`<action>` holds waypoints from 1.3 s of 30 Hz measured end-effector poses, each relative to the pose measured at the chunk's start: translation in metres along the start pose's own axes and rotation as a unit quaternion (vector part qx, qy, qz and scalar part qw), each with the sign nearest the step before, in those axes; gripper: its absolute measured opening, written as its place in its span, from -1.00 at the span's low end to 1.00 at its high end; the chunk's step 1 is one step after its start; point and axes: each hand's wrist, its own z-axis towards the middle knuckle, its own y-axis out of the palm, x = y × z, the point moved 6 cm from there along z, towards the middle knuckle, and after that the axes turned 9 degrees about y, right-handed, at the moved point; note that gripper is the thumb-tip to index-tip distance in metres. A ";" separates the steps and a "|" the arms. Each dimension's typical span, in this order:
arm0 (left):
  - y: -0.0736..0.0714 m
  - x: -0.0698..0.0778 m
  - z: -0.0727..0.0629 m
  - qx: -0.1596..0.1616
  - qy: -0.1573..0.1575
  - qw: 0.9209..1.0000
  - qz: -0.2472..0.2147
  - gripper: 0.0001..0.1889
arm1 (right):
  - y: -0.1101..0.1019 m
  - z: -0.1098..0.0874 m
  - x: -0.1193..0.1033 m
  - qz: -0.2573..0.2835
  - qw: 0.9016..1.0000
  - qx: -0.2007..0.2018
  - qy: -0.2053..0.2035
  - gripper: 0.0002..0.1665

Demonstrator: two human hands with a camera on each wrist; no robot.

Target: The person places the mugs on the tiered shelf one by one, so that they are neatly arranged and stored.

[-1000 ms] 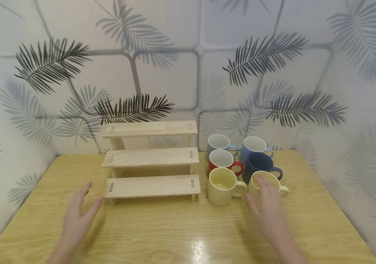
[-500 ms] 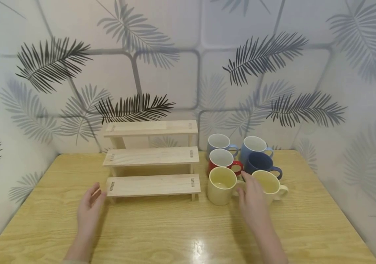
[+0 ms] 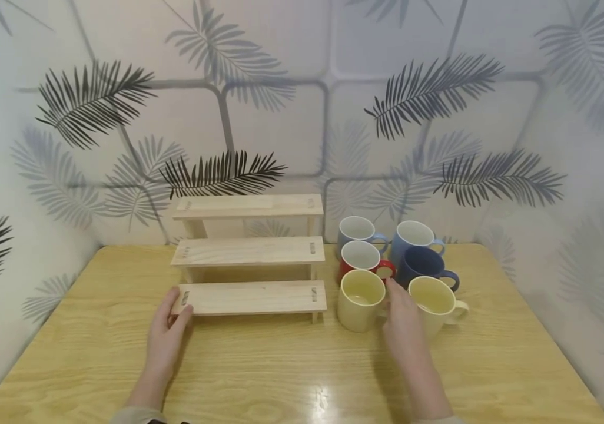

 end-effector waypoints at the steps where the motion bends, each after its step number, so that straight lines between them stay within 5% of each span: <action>1: 0.000 0.001 0.000 -0.006 0.017 0.999 0.034 -0.34 | 0.001 0.000 0.000 -0.002 1.000 0.005 -0.007 -0.47; 5: 0.003 0.005 0.000 -0.016 0.092 0.984 0.150 -0.36 | 0.004 -0.002 -0.001 -0.005 0.999 0.036 -0.036 -0.54; 8: 0.005 0.007 -0.001 -0.020 0.122 0.973 0.194 -0.36 | 0.004 -0.004 -0.002 -0.003 0.996 0.063 -0.057 -0.59; 15: 0.007 0.006 -0.002 -0.034 0.115 0.969 0.215 -0.32 | 0.000 -0.012 -0.007 0.021 0.992 0.099 -0.081 -0.66; 26: 0.008 0.004 -0.002 -0.039 0.096 0.973 0.209 -0.27 | 0.008 -0.020 0.007 0.105 0.991 0.076 0.039 -0.81; 33: 0.009 0.003 -0.003 -0.044 0.090 0.975 0.200 -0.27 | 0.021 -0.024 0.026 0.271 0.956 0.064 0.086 -0.82; 39: 0.006 0.003 -0.003 -0.042 0.081 0.977 0.193 -0.27 | 0.035 -0.022 0.037 0.414 0.899 0.045 0.134 -0.82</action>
